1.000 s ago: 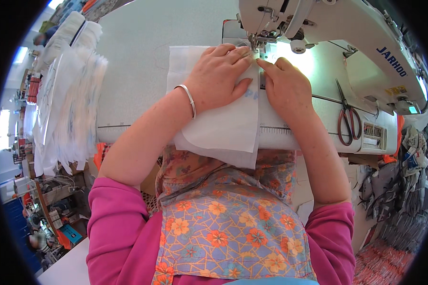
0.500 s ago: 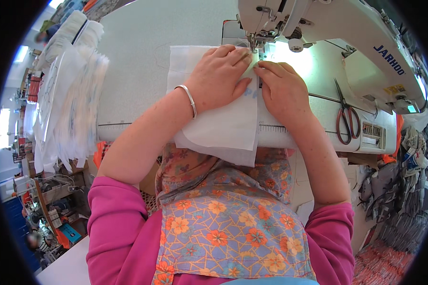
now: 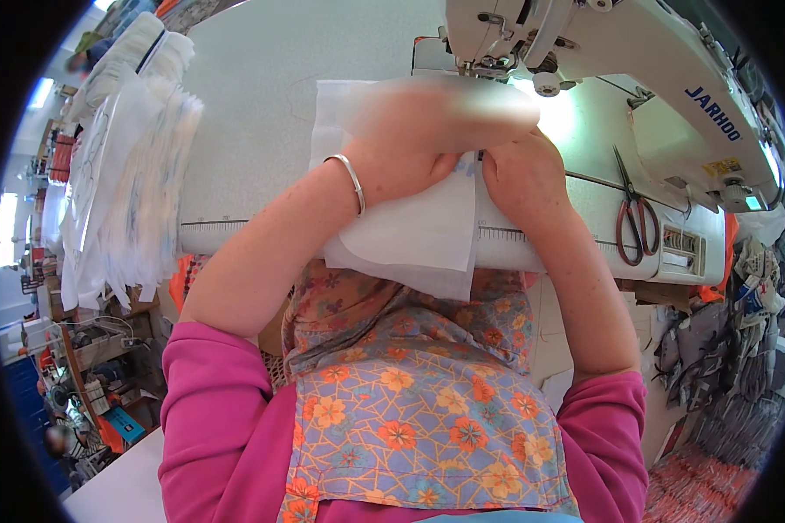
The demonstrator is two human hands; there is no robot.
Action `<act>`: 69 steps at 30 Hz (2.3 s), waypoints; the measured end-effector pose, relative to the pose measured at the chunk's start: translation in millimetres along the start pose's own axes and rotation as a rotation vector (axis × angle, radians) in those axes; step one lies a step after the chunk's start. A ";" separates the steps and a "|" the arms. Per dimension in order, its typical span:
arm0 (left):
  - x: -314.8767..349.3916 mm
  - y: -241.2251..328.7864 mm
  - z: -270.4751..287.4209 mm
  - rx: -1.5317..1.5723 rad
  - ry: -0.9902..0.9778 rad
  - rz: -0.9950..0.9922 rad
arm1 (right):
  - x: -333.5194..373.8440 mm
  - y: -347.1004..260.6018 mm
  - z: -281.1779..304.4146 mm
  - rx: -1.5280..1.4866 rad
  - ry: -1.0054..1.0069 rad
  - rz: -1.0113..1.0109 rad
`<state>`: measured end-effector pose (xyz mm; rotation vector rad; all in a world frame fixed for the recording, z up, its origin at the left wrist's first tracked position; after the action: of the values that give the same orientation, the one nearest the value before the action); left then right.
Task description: Sewing small fabric items, such as baby bibs, using an industrial sewing machine on a factory floor.
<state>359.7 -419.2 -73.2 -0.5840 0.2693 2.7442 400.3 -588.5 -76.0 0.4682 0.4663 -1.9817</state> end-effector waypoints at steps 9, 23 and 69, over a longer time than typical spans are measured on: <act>-3.4 -2.2 -2.3 0.014 -0.053 0.036 | -2.3 0.0 -0.6 0.001 -0.010 -0.014; 84.7 65.1 40.2 0.180 -0.225 0.017 | 105.4 -56.5 42.3 -0.419 0.111 -0.078; 98.2 43.9 58.5 0.163 -0.051 0.031 | 59.3 -63.8 35.7 -0.368 -0.006 0.070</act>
<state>238.2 -419.0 -57.1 -0.4697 0.4886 2.7285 313.6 -624.3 -68.2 0.2421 0.7821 -1.7778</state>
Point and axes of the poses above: each hand's wrist, its own x-axis away from the middle knuckle, its own z-axis out of the back of the hand, y = z × x, the point moved 2 cm from there along -x, towards the middle knuckle, and after that the axes turned 8 degrees about z, right-handed, at the moved point
